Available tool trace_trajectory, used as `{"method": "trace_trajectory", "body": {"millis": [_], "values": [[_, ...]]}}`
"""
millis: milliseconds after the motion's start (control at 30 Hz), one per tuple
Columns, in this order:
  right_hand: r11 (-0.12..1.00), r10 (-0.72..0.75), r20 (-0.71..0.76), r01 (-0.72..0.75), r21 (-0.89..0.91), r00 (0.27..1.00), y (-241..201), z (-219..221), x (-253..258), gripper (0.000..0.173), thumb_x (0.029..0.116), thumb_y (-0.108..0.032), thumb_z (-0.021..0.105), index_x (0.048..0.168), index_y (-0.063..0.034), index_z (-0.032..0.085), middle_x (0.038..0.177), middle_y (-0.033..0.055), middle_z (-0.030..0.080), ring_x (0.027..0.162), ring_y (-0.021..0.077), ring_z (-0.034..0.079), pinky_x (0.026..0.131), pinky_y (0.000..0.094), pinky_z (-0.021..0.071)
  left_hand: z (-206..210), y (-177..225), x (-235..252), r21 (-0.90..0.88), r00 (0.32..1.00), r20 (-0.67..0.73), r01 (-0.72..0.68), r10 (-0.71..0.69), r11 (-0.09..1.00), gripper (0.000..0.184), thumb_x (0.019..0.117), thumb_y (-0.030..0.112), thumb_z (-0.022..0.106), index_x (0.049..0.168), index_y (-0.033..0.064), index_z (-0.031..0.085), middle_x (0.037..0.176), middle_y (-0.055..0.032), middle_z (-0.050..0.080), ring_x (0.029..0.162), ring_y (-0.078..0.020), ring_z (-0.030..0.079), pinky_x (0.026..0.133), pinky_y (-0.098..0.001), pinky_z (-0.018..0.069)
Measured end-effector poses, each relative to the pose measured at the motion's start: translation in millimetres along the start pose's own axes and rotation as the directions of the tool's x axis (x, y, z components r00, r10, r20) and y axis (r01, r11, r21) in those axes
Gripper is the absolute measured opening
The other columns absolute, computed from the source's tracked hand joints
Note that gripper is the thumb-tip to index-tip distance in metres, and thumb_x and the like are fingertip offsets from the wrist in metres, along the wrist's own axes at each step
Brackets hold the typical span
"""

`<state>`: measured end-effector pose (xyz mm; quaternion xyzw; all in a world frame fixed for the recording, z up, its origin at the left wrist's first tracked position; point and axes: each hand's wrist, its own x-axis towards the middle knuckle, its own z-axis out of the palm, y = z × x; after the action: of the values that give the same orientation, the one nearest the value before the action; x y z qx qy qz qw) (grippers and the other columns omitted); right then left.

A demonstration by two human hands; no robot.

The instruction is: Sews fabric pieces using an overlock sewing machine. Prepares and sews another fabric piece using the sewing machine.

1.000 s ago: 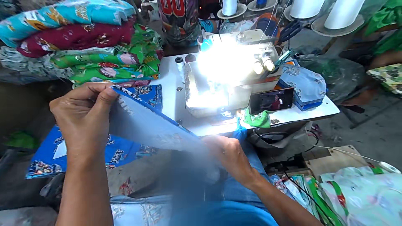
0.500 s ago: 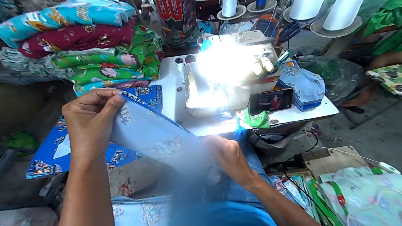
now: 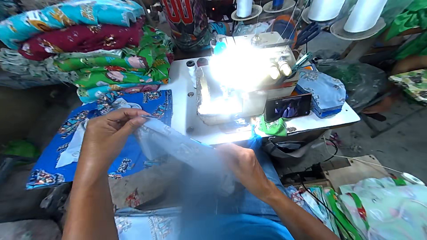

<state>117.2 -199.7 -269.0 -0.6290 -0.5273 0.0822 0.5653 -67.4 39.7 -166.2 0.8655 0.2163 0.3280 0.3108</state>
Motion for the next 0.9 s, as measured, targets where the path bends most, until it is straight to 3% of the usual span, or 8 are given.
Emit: {"method": "trace_trajectory", "body": {"millis": [133, 233, 300, 533, 633, 767, 867, 900], "values": [[1.0, -0.001, 0.011, 0.001, -0.003, 1.0, -1.3, 2.0, 0.2, 0.022, 0.1029, -0.018, 0.059, 0.105, -0.0024, 0.074, 0.087, 0.0048, 0.073, 0.072, 0.0055, 0.065, 0.068, 0.02, 0.0537, 0.7, -3.6, -4.5, 0.022, 0.997, -0.067, 0.045, -0.044, 0.999, 0.011, 0.0972, 0.01, 0.066, 0.107, 0.0044, 0.068, 0.088, 0.0124, 0.065, 0.072, 0.0132, 0.057, 0.068, -0.0065, 0.0484], [1.0, 0.002, 0.024, -0.002, 0.004, 1.0, -2.1, 3.1, -0.5, 0.023, 0.1035, -0.018, 0.058, 0.106, -0.0025, 0.075, 0.087, 0.0048, 0.073, 0.072, 0.0053, 0.065, 0.068, 0.0197, 0.0537, -1.1, -9.9, -6.6, -0.071, 0.996, -0.073, 0.041, -0.046, 0.997, 0.008, 0.1, 0.017, 0.061, 0.107, 0.0177, 0.064, 0.09, 0.0211, 0.062, 0.078, 0.0126, 0.059, 0.072, -0.0086, 0.0511], [1.0, 0.007, 0.032, -0.008, 0.01, 0.999, -2.4, 3.0, -0.5, 0.023, 0.1037, -0.018, 0.058, 0.106, -0.0026, 0.074, 0.087, 0.0046, 0.073, 0.072, 0.0049, 0.065, 0.068, 0.0196, 0.0538, -1.5, -12.9, -7.6, -0.116, 0.996, -0.073, 0.042, -0.051, 0.992, 0.008, 0.1009, 0.019, 0.06, 0.107, 0.0217, 0.063, 0.09, 0.0221, 0.062, 0.078, 0.0118, 0.06, 0.072, -0.009, 0.051], [1.0, 0.009, 0.04, -0.01, 0.007, 0.999, -1.6, 3.8, -1.5, 0.022, 0.1033, -0.017, 0.058, 0.106, -0.0024, 0.074, 0.087, 0.0049, 0.073, 0.072, 0.0058, 0.066, 0.069, 0.0204, 0.0543, -3.2, -16.2, -17.0, -0.037, 0.993, -0.077, 0.083, -0.086, 0.996, 0.01, 0.0992, 0.012, 0.063, 0.107, 0.0102, 0.068, 0.087, 0.0145, 0.066, 0.071, 0.0106, 0.06, 0.067, -0.0083, 0.0509], [1.0, 0.0, 0.051, 0.0, 0.011, 0.999, -1.7, 5.0, -1.8, 0.022, 0.1037, -0.017, 0.057, 0.106, -0.0023, 0.074, 0.086, 0.0052, 0.073, 0.072, 0.0066, 0.065, 0.068, 0.0213, 0.0541, -1.4, -19.3, -18.7, -0.081, 0.987, -0.125, 0.095, -0.105, 0.992, 0.006, 0.1012, 0.016, 0.061, 0.105, 0.0168, 0.065, 0.087, 0.0173, 0.063, 0.072, 0.0102, 0.058, 0.067, -0.0091, 0.0505], [1.0, 0.0, 0.079, -0.001, 0.019, 0.997, -0.5, 8.6, -3.9, 0.022, 0.104, -0.018, 0.057, 0.107, -0.003, 0.073, 0.087, 0.0053, 0.073, 0.073, 0.0075, 0.066, 0.069, 0.0227, 0.0549, 10.2, -19.0, -17.8, -0.288, 0.967, -0.168, 0.136, -0.19, 0.948, 0.009, 0.1048, 0.023, 0.056, 0.106, 0.0277, 0.063, 0.095, 0.0197, 0.064, 0.084, 0.0058, 0.063, 0.078, -0.0159, 0.0552], [1.0, 0.001, 0.097, -0.003, 0.028, 0.995, -0.2, 10.6, -6.9, 0.022, 0.1041, -0.018, 0.057, 0.107, -0.0029, 0.073, 0.087, 0.0055, 0.073, 0.073, 0.0082, 0.066, 0.069, 0.0234, 0.055, 14.5, -14.9, -8.9, -0.193, 0.974, -0.189, 0.085, -0.122, 0.978, 0.008, 0.1048, 0.022, 0.056, 0.108, 0.0236, 0.064, 0.092, 0.0199, 0.063, 0.075, 0.0102, 0.059, 0.067, -0.0097, 0.0509], [0.999, 0.002, 0.102, -0.006, 0.039, 0.995, -1.4, 10.4, -7.6, 0.022, 0.1037, -0.017, 0.058, 0.108, -0.0025, 0.074, 0.089, 0.0057, 0.073, 0.074, 0.008, 0.067, 0.07, 0.0227, 0.0554, 13.7, -8.8, 0.7, -0.118, 0.981, -0.181, 0.044, -0.065, 0.992, 0.009, 0.1042, 0.021, 0.056, 0.109, 0.0188, 0.063, 0.093, 0.019, 0.063, 0.077, 0.0121, 0.059, 0.069, -0.0085, 0.0506]]}}
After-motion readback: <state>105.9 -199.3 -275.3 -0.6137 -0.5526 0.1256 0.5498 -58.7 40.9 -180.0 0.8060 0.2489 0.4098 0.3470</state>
